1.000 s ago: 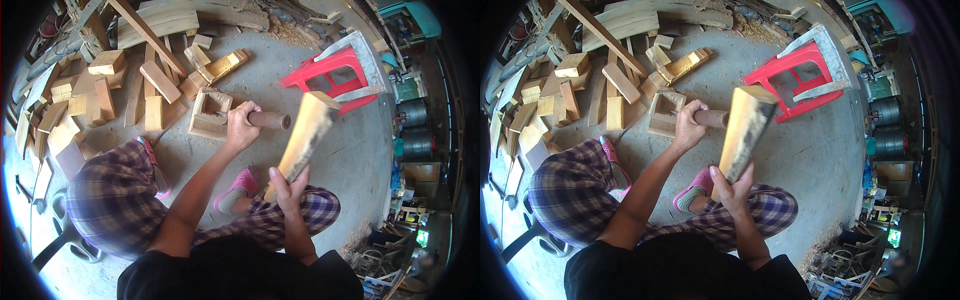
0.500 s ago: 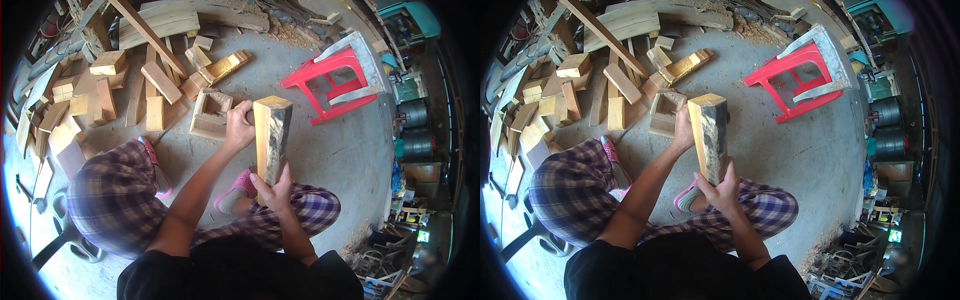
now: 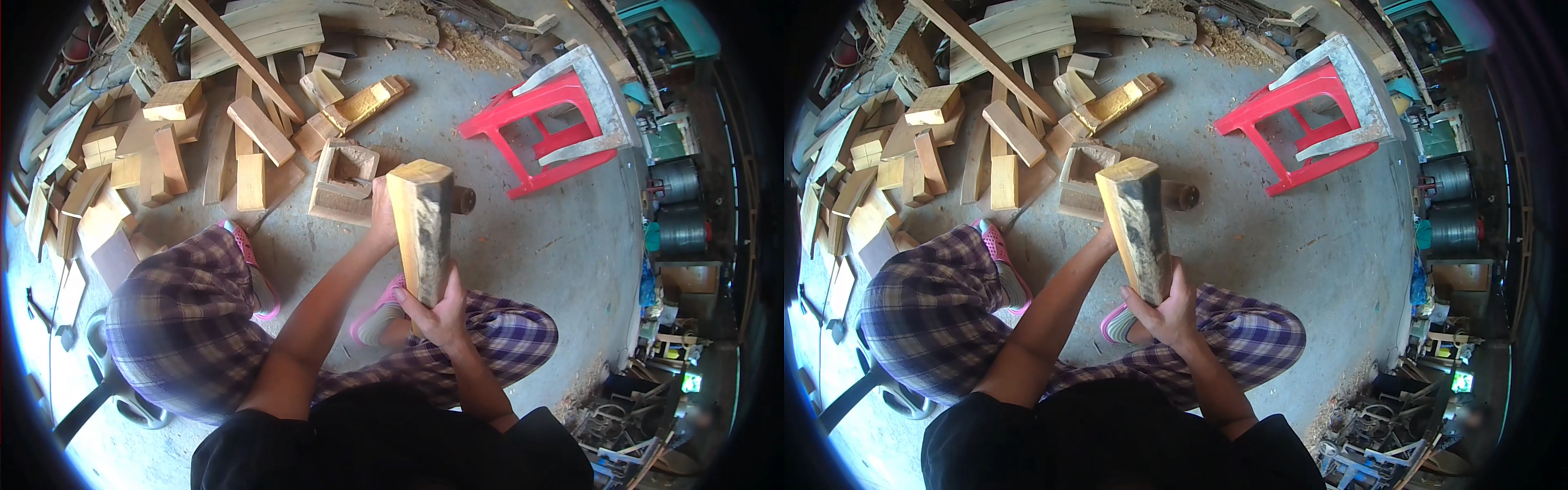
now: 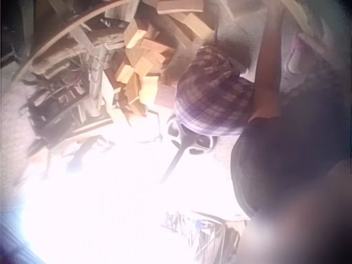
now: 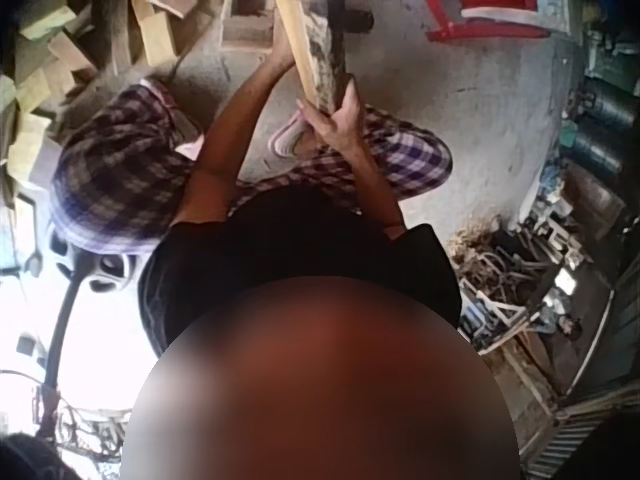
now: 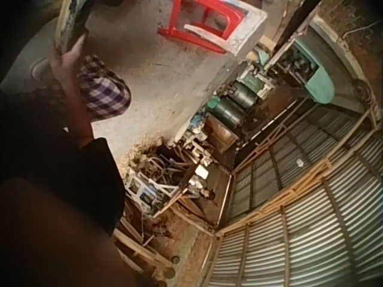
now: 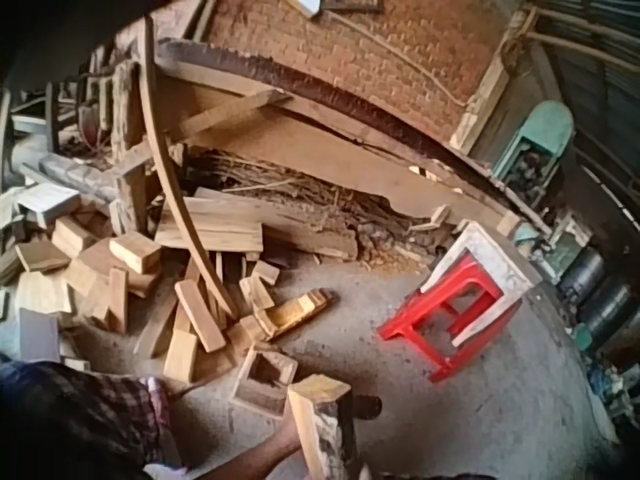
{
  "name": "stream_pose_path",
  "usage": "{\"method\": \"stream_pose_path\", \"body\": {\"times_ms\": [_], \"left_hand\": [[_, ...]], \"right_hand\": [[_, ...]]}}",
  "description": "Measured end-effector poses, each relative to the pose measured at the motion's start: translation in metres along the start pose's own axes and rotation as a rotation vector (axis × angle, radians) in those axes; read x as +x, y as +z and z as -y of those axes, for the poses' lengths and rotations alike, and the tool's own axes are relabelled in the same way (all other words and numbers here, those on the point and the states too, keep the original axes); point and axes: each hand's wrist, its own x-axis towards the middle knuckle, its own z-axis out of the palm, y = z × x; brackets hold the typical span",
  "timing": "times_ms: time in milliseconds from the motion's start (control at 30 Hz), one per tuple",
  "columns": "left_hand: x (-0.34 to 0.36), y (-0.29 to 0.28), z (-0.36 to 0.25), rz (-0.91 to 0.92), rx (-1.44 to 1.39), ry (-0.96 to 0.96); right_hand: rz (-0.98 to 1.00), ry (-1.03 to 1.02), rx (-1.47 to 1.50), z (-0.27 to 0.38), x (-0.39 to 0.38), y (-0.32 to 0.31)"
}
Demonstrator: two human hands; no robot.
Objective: Chiseling a piece of wood using a mallet and chisel in a workshop environment.
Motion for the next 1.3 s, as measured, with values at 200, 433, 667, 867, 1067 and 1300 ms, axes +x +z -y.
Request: {"method": "stream_pose_path", "body": {"times_ms": [200,433,667,867,1067,1300], "left_hand": [[-0.011,0.023,-0.113,0.070,0.230,0.244],[-0.010,0.025,-0.124,0.060,0.421,0.397],[-0.009,0.024,-0.131,-0.005,0.419,0.386],[-0.009,0.023,-0.129,-0.004,0.434,0.409],[-0.010,0.023,-0.130,0.013,0.439,0.368],[-0.010,0.025,-0.126,0.029,0.434,0.356]], "right_hand": [[-0.072,0.094,0.033,-0.012,0.000,-0.009],[-0.111,0.130,0.190,0.011,0.000,-0.013],[-0.186,0.003,0.086,-0.005,0.007,-0.015],[-0.180,0.095,0.146,-0.003,0.002,-0.019],[-0.214,0.116,0.197,-0.003,0.005,-0.019],[-0.171,0.070,0.172,0.003,0.002,-0.012]]}}
